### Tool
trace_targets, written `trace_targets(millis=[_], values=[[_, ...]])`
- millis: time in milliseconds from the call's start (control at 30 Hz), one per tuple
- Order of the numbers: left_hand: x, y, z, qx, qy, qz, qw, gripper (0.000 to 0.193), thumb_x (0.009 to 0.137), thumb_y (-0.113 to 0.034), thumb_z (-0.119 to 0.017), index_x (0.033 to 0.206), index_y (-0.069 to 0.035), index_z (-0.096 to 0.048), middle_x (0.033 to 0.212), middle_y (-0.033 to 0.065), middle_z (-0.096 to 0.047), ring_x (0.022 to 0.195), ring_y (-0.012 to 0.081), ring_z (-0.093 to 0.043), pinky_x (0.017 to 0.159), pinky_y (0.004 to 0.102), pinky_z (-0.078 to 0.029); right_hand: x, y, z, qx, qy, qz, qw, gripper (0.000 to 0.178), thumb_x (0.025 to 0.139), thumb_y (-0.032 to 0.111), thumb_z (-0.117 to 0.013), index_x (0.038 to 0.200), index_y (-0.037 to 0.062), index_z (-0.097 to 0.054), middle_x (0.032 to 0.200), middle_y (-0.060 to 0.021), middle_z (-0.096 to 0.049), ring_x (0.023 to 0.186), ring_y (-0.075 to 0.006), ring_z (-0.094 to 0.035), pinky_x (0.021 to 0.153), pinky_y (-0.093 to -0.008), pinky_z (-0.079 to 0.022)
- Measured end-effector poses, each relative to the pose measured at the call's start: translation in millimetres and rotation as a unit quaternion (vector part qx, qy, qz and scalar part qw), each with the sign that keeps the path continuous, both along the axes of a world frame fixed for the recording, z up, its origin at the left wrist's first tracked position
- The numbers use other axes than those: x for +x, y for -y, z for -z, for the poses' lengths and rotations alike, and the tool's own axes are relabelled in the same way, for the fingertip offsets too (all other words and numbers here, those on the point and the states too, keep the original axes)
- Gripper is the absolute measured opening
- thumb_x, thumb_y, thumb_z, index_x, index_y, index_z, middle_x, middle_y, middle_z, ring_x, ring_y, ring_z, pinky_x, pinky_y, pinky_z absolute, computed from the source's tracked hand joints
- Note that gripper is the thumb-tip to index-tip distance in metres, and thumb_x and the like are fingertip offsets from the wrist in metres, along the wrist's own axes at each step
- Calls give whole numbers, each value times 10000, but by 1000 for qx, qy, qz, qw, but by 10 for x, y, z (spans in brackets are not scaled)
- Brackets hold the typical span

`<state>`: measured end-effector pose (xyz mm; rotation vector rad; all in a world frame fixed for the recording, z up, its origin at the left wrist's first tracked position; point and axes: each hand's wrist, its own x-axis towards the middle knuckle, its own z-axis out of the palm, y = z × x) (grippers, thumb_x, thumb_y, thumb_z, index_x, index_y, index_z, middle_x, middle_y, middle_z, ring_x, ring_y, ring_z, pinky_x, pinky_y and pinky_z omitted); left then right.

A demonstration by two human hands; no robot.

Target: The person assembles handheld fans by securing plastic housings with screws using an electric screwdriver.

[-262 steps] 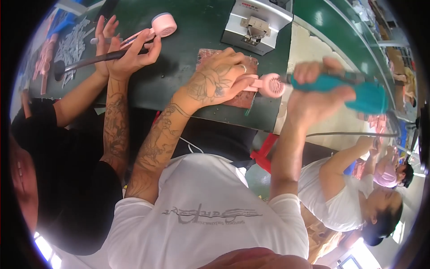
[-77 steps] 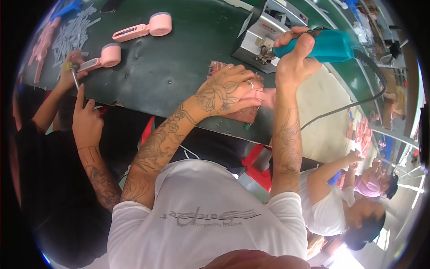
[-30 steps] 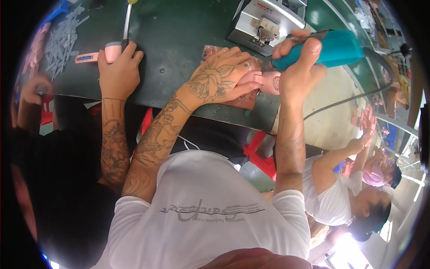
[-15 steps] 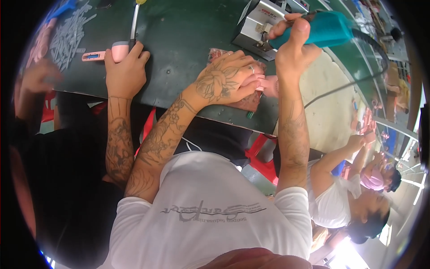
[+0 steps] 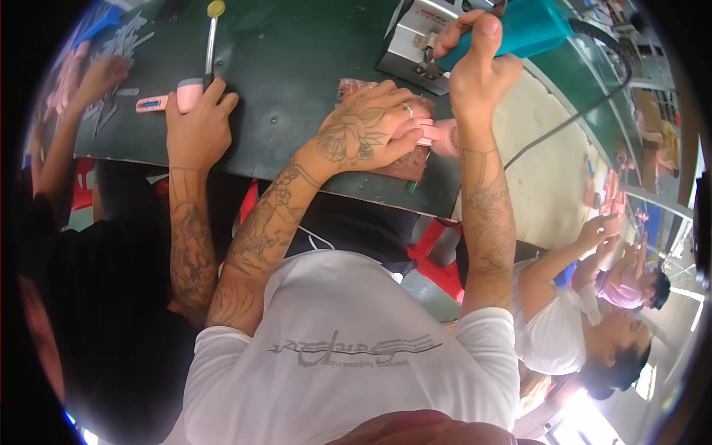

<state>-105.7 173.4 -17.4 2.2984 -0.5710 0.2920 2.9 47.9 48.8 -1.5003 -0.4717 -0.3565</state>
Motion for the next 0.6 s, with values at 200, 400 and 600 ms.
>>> trace_targets(millis=[200,400,600], values=[[-12,-26,1,-18,47,-22,998,269,919,-273,-693,1143,-138,-756,1128,70,-672,1038,304,-600,916,432,-503,-563,274,-206,85,-83,14,993,560,1016,493,-618,1070,-64,-631,665,-70,-592,602,-161,-591,559,-287,-464],[45,-28,41,-15,47,-4,999,268,911,-263,-699,1119,-104,-758,1132,65,-673,1026,294,-601,919,429,-500,-749,512,-30,38,-86,-38,995,670,957,579,-670,1108,-69,-599,708,-75,-597,636,-170,-605,591,-299,-496],[16,-27,61,-1,11,1,1000,310,880,-299,-692,1117,-111,-763,1194,78,-653,1113,281,-575,942,431,-493,-782,528,35,54,-90,-54,993,648,968,557,-669,1105,-72,-597,713,-76,-601,647,-172,-611,595,-305,-498]])
